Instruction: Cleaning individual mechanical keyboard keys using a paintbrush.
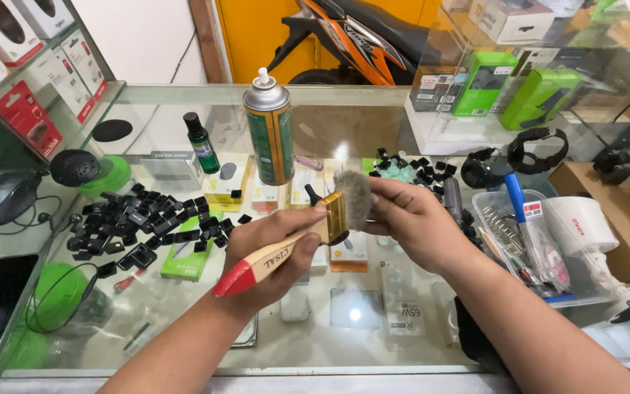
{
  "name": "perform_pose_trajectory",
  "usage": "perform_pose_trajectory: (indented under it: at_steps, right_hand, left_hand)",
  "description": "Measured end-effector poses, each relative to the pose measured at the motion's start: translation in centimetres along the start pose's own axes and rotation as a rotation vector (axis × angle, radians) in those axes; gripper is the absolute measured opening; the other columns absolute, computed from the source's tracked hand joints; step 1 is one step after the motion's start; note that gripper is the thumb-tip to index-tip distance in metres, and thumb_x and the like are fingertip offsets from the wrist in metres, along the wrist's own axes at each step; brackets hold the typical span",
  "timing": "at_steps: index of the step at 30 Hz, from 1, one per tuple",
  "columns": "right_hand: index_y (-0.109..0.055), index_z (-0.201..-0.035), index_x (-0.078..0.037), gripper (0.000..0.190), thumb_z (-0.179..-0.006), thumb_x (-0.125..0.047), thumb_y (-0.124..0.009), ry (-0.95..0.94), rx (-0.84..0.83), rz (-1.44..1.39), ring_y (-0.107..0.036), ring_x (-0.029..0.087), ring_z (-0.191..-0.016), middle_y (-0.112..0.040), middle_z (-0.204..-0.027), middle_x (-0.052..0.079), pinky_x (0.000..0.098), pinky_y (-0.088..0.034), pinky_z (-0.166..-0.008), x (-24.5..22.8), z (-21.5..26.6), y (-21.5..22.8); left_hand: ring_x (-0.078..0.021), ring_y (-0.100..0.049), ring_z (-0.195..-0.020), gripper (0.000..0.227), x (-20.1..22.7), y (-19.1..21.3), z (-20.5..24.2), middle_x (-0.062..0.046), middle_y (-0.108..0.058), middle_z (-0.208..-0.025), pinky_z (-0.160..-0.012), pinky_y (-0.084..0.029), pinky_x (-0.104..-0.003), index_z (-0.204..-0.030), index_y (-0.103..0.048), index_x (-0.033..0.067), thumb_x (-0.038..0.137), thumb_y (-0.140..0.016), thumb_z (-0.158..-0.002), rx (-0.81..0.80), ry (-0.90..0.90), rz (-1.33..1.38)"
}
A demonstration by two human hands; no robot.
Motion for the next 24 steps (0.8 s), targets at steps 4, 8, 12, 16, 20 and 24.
perform_pose_trajectory:
  at_steps: [4,8,12,16,20,24]
  right_hand:
    - [-0.057,-0.142,0.001,0.046,-0.097,0.006,-0.046,0.016,-0.038,0.058,-0.069,0.025,-0.114,-0.072,-0.127,0.021,0.0481,-0.06,-0.096,-0.4,0.0,-0.3]
    - [-0.062,-0.138,0.002,0.043,-0.096,0.004,-0.053,0.002,-0.018,0.092,-0.07,0.021,-0.103,-0.075,-0.116,0.017,0.0436,-0.063,-0.089,-0.2,-0.3,0.0]
    - [-0.066,-0.129,0.005,0.035,-0.094,0.002,-0.062,-0.026,0.038,0.089,-0.071,0.021,-0.093,-0.075,-0.106,0.017,0.0459,-0.066,-0.084,1.4,-0.8,1.2]
    - [-0.067,-0.119,0.006,0.026,-0.093,0.001,-0.066,-0.043,0.088,0.095,-0.073,0.023,-0.084,-0.071,-0.093,0.016,0.0493,-0.068,-0.077,1.5,-1.0,1.8]
    - [-0.069,-0.109,0.007,0.021,-0.093,-0.006,-0.072,-0.069,0.164,0.095,-0.072,0.019,-0.077,-0.07,-0.083,0.014,0.0422,-0.069,-0.073,1.9,-1.4,2.8]
    - [-0.069,-0.109,0.006,0.021,-0.098,-0.011,-0.065,-0.123,0.162,0.095,-0.068,0.016,-0.071,-0.07,-0.076,0.013,0.0443,-0.068,-0.076,2.2,-0.8,2.5]
  left_hand:
    - [-0.0248,-0.073,-0.051,0.015,-0.8,-1.1,0.6,-0.014,-0.073,-0.061,-0.05,-0.06,-0.035,-0.094,-0.076,0.0112,0.023,-0.065,-0.095,-0.074,0.025,-0.04]
    - [-0.0224,-0.071,-0.05,0.019,-0.4,0.0,0.3,-0.01,-0.071,-0.057,-0.049,-0.058,-0.032,-0.097,-0.077,0.0114,0.025,-0.065,-0.095,0.015,-0.003,-0.025]
    - [-0.0157,-0.068,-0.051,0.021,-1.1,0.0,0.3,-0.01,-0.071,-0.058,-0.051,-0.058,-0.031,-0.098,-0.076,0.0088,0.025,-0.063,-0.096,0.012,0.015,0.057]
    - [-0.0138,-0.065,-0.055,0.023,-0.5,-0.1,0.0,-0.01,-0.07,-0.059,-0.055,-0.058,-0.03,-0.107,-0.074,0.0042,0.023,-0.063,-0.097,0.016,0.027,0.122]
    - [-0.0141,-0.065,-0.054,0.023,-0.1,-0.2,-0.1,-0.011,-0.07,-0.061,-0.053,-0.057,-0.03,-0.102,-0.077,0.0049,0.022,-0.064,-0.096,-0.035,-0.014,0.124]
    - [-0.02,-0.07,-0.054,0.02,0.9,-1.1,0.2,-0.011,-0.072,-0.063,-0.052,-0.058,-0.032,-0.103,-0.078,0.0076,0.022,-0.068,-0.094,-0.072,-0.091,0.086]
Point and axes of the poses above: each hand's wrist, its own z-axis away from the middle knuckle, its own y-axis out of the back of the hand, x = y × z, the point moved 7 cm from there along -z, towards the middle knuckle
